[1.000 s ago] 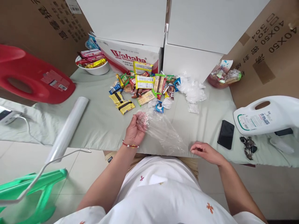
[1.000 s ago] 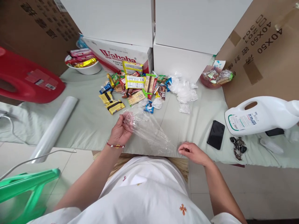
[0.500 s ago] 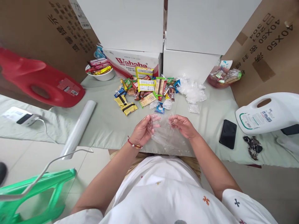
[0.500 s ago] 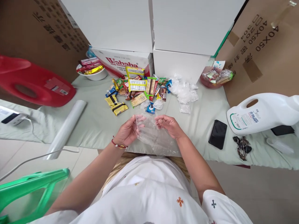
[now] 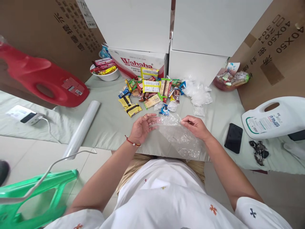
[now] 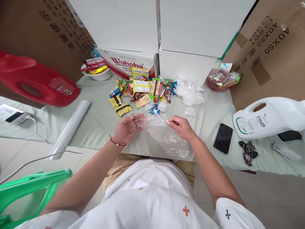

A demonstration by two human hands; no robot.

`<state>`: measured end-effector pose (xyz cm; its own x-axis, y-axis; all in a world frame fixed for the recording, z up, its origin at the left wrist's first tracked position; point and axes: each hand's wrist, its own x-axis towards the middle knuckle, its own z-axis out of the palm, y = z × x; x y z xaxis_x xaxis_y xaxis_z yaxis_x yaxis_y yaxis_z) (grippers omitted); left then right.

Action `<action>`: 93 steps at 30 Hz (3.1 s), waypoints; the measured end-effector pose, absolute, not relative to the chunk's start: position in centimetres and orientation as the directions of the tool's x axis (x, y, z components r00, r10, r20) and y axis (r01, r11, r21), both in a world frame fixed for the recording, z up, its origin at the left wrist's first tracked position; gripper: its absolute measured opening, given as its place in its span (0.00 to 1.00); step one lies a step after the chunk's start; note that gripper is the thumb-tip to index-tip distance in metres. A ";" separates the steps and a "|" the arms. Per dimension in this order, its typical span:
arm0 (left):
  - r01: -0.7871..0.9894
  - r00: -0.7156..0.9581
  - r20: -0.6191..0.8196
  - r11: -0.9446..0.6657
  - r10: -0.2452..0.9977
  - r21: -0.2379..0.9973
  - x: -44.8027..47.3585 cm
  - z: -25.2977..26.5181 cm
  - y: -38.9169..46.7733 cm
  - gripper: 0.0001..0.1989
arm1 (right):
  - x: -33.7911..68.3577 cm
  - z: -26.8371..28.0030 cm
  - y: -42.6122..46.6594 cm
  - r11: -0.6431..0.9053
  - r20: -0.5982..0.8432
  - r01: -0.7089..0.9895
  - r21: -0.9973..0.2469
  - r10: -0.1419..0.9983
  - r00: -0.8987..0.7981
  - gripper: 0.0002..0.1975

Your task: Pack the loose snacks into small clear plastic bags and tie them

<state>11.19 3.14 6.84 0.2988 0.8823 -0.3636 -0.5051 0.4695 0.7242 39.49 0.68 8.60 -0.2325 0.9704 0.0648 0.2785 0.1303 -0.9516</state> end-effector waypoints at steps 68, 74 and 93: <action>0.574 -0.197 -0.055 0.161 0.979 0.803 11.4 0.8 2.3 0.17 | 43.4 5.8 -6.3 0.373 0.330 0.714 -0.593 0.921 -0.208 0.17; 0.728 -0.369 0.329 0.050 0.869 0.684 9.4 2.0 1.9 0.15 | 40.5 1.9 -3.3 0.371 0.096 0.861 -0.348 0.928 -0.360 0.18; 0.770 0.563 0.103 -0.565 0.820 0.296 7.4 -0.5 -0.2 0.25 | 32.2 6.8 14.8 0.828 -0.143 0.558 0.058 0.560 -0.816 0.15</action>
